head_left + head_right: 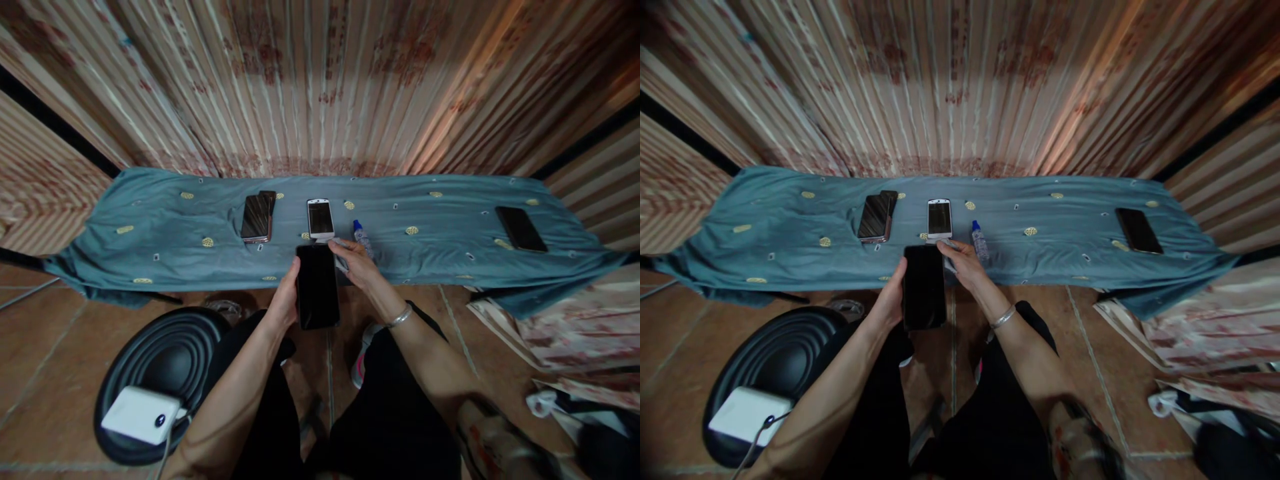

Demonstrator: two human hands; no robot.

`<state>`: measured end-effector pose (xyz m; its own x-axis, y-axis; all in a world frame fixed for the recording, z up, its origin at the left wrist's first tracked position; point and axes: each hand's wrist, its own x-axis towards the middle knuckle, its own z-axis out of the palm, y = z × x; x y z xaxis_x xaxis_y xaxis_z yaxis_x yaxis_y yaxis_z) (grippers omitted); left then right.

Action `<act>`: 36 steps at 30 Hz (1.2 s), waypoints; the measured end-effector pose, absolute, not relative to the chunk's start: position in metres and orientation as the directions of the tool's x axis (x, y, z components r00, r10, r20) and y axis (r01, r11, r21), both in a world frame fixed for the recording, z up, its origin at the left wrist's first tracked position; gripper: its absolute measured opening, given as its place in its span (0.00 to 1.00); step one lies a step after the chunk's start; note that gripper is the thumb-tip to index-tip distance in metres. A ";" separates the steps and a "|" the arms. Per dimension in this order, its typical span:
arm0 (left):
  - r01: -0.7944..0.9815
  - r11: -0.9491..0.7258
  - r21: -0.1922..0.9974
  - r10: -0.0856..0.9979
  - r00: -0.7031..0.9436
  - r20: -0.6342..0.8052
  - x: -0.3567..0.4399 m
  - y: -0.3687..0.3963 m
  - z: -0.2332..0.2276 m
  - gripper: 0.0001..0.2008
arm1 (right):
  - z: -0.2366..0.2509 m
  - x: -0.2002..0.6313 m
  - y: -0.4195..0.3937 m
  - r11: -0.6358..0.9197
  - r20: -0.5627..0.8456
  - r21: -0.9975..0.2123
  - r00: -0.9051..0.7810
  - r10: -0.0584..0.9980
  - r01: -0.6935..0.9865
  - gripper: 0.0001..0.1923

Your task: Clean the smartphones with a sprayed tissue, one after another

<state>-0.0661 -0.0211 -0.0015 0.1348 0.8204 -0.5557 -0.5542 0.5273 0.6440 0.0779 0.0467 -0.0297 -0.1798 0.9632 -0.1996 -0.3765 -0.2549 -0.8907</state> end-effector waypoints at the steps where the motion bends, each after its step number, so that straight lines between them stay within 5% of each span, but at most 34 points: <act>1: -0.546 0.506 0.668 0.832 0.108 -0.543 -0.065 -0.022 -0.004 0.27 | -0.030 0.079 0.046 -0.256 -0.201 -0.896 -0.182 0.962 -0.363 0.19; 18: -0.424 0.243 0.872 0.914 -0.200 -0.352 -0.064 -0.017 -0.023 0.19 | -0.023 0.082 0.043 -0.214 -0.154 -0.920 -0.200 0.968 -0.328 0.21; 36: -0.573 0.385 0.723 0.882 -0.003 -0.472 -0.064 -0.019 -0.011 0.23 | -0.022 0.075 0.029 -0.315 -0.245 -0.850 -0.212 0.946 -0.422 0.21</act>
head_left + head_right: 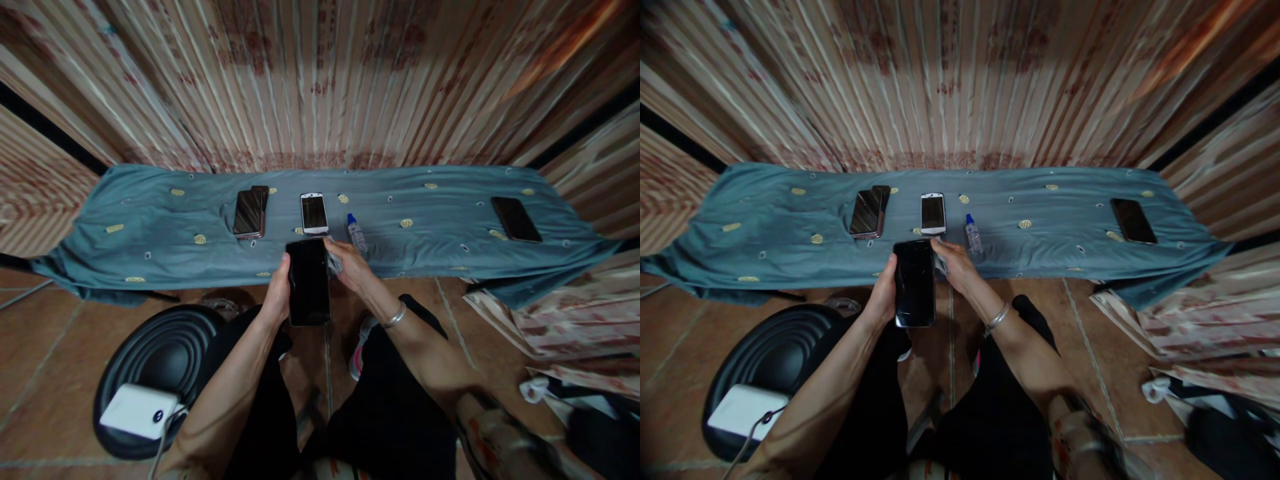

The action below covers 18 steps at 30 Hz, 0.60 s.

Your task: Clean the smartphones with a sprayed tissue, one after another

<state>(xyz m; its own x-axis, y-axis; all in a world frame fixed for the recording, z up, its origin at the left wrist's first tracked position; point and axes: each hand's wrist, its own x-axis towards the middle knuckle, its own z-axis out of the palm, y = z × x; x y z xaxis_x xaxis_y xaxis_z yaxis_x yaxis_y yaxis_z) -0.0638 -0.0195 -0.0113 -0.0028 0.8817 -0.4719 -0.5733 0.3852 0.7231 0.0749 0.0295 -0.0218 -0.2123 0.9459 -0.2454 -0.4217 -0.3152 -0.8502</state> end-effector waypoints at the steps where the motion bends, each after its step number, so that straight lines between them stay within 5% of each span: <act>1: -0.584 0.370 0.723 0.886 -0.014 -0.464 -0.063 -0.019 -0.011 0.23 | -0.021 0.074 0.030 -0.316 -0.250 -0.849 -0.205 0.946 -0.424 0.22; 14: -0.645 0.376 0.666 0.801 -0.135 -0.584 -0.065 -0.005 0.004 0.28 | -0.029 0.065 0.033 -0.243 -0.223 -0.897 -0.095 0.970 -0.370 0.23; 18: -0.691 0.290 0.662 0.790 -0.218 -0.574 -0.076 0.003 0.008 0.27 | -0.030 0.074 0.025 -0.259 -0.200 -0.946 -0.279 0.939 -0.197 0.23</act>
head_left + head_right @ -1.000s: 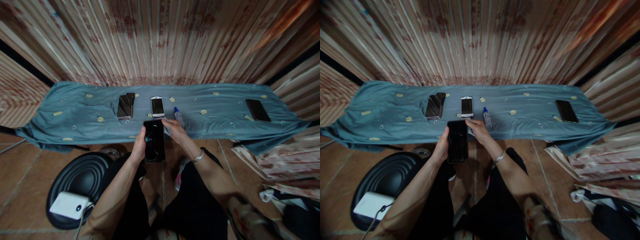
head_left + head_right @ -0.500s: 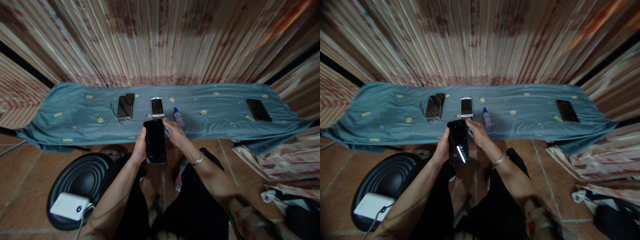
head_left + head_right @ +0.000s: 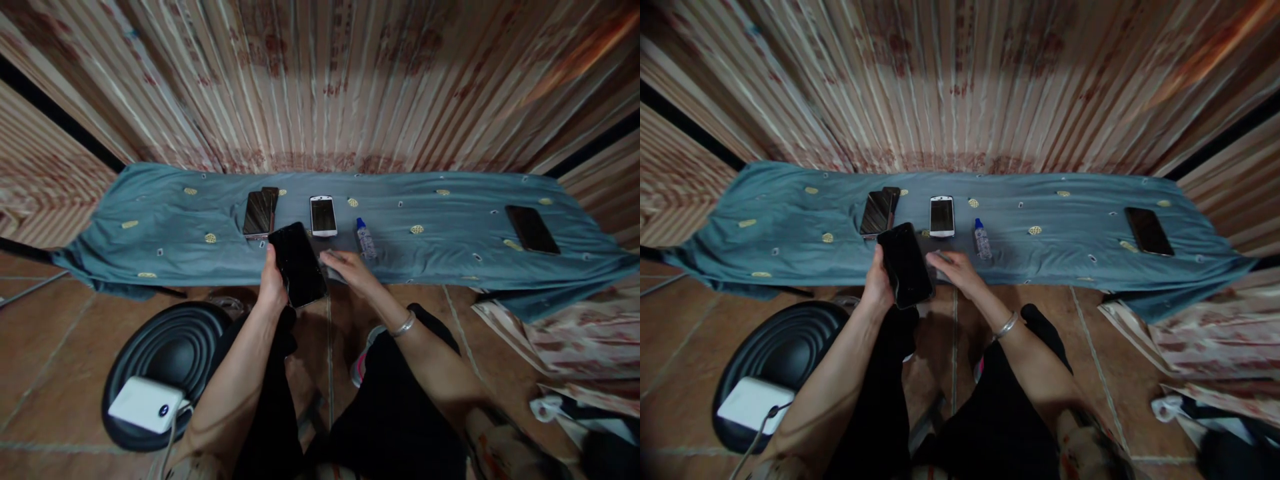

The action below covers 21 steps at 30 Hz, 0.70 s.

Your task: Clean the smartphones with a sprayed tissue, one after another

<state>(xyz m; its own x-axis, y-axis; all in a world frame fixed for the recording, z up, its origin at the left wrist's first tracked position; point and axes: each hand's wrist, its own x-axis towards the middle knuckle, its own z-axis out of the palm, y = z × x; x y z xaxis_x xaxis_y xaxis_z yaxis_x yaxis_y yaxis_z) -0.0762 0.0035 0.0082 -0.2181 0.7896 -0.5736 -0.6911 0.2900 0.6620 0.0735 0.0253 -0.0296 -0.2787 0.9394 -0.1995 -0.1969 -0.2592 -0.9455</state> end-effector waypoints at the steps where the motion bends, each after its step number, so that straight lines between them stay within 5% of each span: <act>1: -0.701 0.271 0.660 0.802 -0.214 -0.557 -0.079 0.005 0.008 0.28 | -0.029 0.077 0.023 -0.259 -0.200 -0.958 -0.365 0.909 -0.121 0.22; 6: -0.699 0.247 0.671 0.810 -0.231 -0.539 -0.087 0.009 0.003 0.29 | -0.024 0.091 0.012 -0.229 -0.182 -0.973 -0.649 0.739 0.013 0.21; 21: -0.734 0.382 0.562 0.772 -0.081 -0.631 -0.085 0.014 0.003 0.33 | -0.011 0.092 -0.003 -0.194 -0.144 -0.981 -0.624 0.768 -0.013 0.26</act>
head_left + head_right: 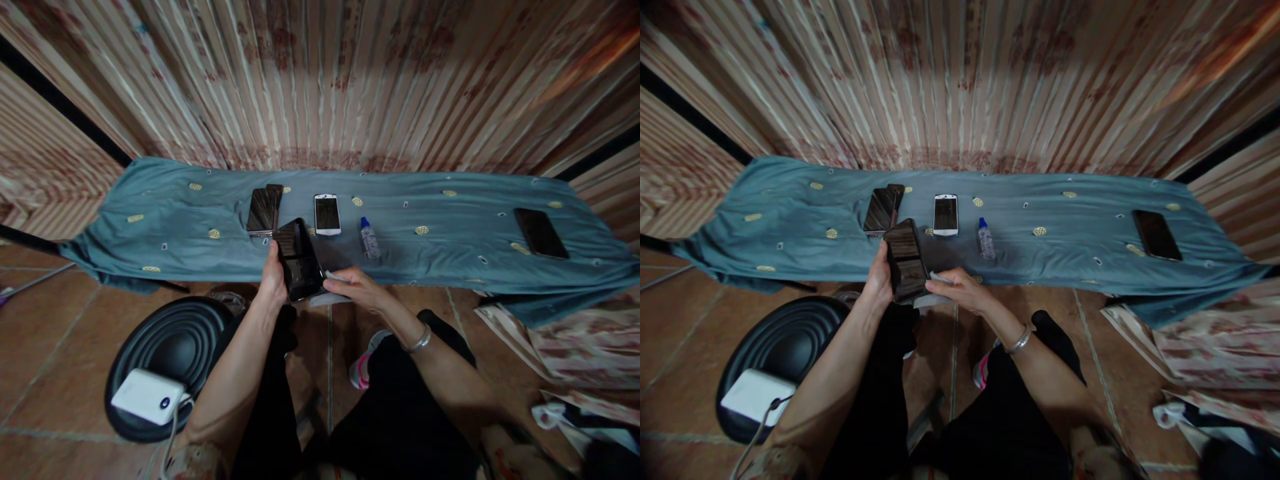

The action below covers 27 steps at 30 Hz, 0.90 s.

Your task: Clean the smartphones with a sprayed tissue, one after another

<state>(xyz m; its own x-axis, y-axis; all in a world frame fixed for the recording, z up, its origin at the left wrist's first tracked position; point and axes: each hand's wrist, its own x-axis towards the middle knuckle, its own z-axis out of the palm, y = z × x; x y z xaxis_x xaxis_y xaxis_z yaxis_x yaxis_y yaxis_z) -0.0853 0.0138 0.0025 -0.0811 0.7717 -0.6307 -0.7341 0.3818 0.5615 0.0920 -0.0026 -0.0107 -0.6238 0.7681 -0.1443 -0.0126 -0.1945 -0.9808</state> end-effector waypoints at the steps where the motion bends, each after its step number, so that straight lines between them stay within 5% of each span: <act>1: -0.739 0.390 0.550 0.765 -0.072 -0.640 -0.085 0.014 0.002 0.32 | -0.011 0.092 -0.004 -0.217 -0.152 -0.976 -0.615 0.774 -0.032 0.26; 10: -0.762 0.409 0.502 0.756 -0.025 -0.654 -0.083 0.015 0.004 0.33 | -0.022 0.088 0.000 -0.290 -0.179 -0.949 -0.546 0.818 -0.123 0.23; 20: -0.794 0.363 0.488 0.864 0.090 -0.496 -0.090 0.011 -0.004 0.37 | -0.039 0.093 0.011 0.028 -0.031 -0.991 -0.434 0.900 0.130 0.18; 27: -0.783 0.342 0.519 0.868 0.052 -0.494 -0.078 0.006 0.008 0.40 | -0.028 0.093 0.003 0.320 0.229 -0.856 -0.257 0.939 0.407 0.07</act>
<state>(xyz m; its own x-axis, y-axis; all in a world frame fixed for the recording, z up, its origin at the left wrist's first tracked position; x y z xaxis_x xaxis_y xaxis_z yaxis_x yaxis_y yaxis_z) -0.0784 0.0056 0.0076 0.0515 0.8682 -0.4935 -0.7835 0.3416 0.5191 0.0925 0.0026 -0.0277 -0.2567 0.9390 0.2291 0.4067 0.3199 -0.8557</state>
